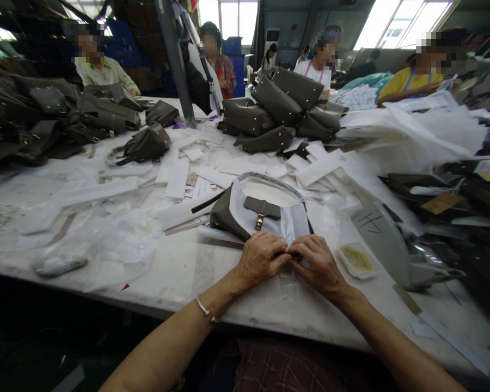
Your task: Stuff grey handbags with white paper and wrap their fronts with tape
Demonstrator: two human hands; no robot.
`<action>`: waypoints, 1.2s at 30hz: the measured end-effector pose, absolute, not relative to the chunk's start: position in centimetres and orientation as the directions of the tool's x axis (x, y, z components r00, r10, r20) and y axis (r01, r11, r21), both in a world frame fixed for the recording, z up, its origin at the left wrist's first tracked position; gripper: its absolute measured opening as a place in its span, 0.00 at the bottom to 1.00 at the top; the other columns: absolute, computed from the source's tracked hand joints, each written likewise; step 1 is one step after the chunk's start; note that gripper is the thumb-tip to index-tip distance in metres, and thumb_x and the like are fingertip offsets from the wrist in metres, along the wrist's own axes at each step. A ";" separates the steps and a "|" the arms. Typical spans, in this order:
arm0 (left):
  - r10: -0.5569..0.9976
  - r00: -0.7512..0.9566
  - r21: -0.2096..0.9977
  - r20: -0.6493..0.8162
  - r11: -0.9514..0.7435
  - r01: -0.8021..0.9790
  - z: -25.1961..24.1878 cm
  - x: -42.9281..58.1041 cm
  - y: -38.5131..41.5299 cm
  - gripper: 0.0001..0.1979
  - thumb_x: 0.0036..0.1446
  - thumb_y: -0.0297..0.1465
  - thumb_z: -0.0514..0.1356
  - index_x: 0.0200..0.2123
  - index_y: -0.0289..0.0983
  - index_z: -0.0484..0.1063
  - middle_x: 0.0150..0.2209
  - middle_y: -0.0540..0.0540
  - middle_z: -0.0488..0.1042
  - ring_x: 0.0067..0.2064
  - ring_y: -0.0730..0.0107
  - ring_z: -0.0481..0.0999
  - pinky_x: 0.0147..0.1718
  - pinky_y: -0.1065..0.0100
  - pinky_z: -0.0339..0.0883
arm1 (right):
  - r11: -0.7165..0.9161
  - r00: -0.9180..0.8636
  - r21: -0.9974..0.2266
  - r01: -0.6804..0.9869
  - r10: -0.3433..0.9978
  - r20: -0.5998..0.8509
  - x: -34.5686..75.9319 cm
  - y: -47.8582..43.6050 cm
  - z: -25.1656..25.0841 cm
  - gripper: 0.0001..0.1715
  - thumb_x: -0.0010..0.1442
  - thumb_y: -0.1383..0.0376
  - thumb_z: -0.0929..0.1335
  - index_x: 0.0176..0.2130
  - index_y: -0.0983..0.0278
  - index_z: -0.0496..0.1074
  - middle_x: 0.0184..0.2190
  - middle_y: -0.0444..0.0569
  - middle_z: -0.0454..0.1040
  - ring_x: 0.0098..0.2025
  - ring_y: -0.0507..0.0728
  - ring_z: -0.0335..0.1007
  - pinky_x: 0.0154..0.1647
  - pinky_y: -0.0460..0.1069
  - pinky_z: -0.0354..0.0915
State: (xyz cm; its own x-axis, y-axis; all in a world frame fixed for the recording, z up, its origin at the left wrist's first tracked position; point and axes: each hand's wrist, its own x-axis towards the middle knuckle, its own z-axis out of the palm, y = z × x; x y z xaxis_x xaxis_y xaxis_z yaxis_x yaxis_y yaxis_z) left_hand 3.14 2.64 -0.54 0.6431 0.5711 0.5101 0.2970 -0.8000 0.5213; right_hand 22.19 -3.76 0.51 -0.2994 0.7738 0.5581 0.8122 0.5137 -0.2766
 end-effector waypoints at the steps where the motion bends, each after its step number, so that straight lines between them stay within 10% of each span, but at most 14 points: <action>1: 0.551 0.656 0.505 0.515 -0.814 0.287 -0.6 3.1 2.7 0.03 0.61 0.33 0.62 0.37 0.41 0.74 0.44 0.48 0.80 0.50 0.64 0.77 0.60 0.55 0.59 | 0.527 -0.322 -0.298 0.796 0.785 0.530 22.5 -3.8 0.8 0.05 0.62 0.64 0.70 0.40 0.61 0.71 0.37 0.48 0.75 0.42 0.58 0.69 0.46 0.55 0.60; 15: 0.582 0.610 0.423 0.537 -0.812 0.402 -1.1 3.9 2.5 0.05 0.57 0.28 0.64 0.38 0.41 0.72 0.39 0.50 0.80 0.44 0.64 0.78 0.56 0.57 0.62 | 0.522 -0.293 -0.189 0.832 0.702 0.649 21.3 -3.1 -0.4 0.04 0.63 0.70 0.68 0.34 0.63 0.69 0.32 0.49 0.74 0.37 0.58 0.67 0.42 0.56 0.61; 26: 0.544 0.619 0.368 0.567 -0.839 0.401 -1.7 3.9 2.7 0.06 0.58 0.26 0.62 0.38 0.42 0.73 0.42 0.49 0.79 0.49 0.64 0.77 0.57 0.55 0.62 | 0.637 -0.557 -0.188 0.748 0.756 0.344 22.7 -10.2 2.3 0.15 0.64 0.69 0.66 0.50 0.64 0.72 0.46 0.53 0.78 0.50 0.59 0.73 0.50 0.53 0.70; 36: 0.509 0.645 0.284 0.570 -0.859 0.426 -1.5 4.0 2.3 0.10 0.62 0.29 0.59 0.46 0.44 0.73 0.43 0.49 0.79 0.52 0.66 0.75 0.58 0.54 0.58 | 0.546 -0.504 -0.063 0.835 0.807 0.309 18.6 -9.0 -0.4 0.11 0.61 0.76 0.63 0.34 0.64 0.70 0.30 0.50 0.74 0.32 0.57 0.67 0.33 0.50 0.66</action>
State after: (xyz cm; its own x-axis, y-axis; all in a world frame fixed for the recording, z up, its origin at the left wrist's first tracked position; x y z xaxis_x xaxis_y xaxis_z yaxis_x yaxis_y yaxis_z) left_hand 4.02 2.26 -1.53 0.6453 0.5090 0.5697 0.4264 -0.8587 0.2842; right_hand 18.55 -8.99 -0.43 -0.5039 0.8066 0.3092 0.8353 0.5461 -0.0633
